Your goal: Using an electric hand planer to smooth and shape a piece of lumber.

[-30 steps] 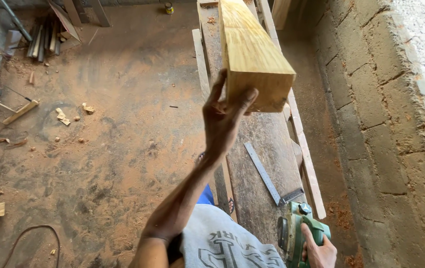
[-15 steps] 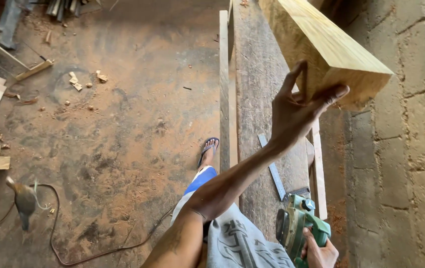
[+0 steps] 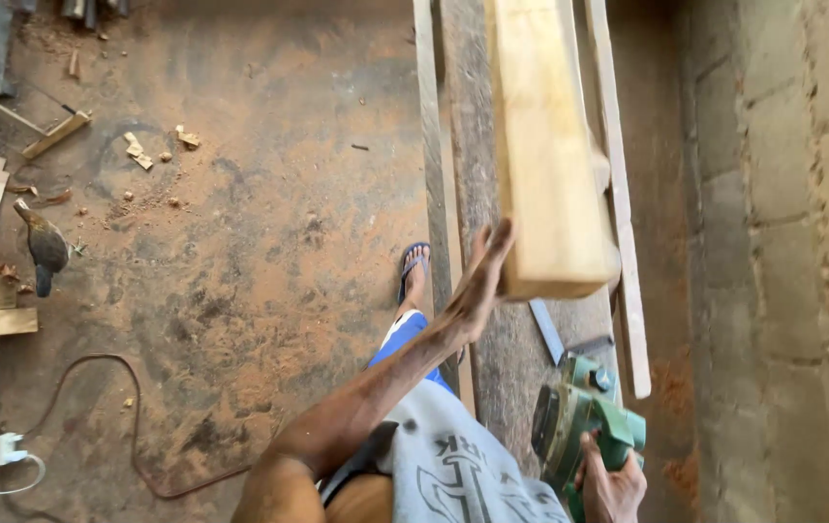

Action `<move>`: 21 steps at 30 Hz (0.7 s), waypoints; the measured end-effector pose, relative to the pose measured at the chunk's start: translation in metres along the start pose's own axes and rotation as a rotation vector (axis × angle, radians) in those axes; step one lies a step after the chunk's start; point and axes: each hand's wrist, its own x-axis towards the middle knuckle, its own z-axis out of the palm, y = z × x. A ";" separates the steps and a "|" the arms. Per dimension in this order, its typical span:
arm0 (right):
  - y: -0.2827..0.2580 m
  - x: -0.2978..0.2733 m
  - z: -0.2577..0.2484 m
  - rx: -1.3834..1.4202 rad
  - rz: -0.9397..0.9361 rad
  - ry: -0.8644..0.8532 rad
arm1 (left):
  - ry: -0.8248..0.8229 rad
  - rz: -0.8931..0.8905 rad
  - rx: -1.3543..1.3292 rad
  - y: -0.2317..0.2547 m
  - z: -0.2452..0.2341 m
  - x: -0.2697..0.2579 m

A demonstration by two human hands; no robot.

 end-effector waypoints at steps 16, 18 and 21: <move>-0.068 -0.015 0.132 -0.191 -0.282 -0.227 | 0.401 -0.226 0.738 -0.238 -0.291 0.074; -0.072 -0.006 0.152 -0.138 -0.313 -0.233 | 0.466 -0.231 0.667 -0.238 -0.315 0.052; -0.080 0.006 0.173 -0.098 -0.321 -0.236 | 0.573 -0.422 0.599 -0.247 -0.337 0.016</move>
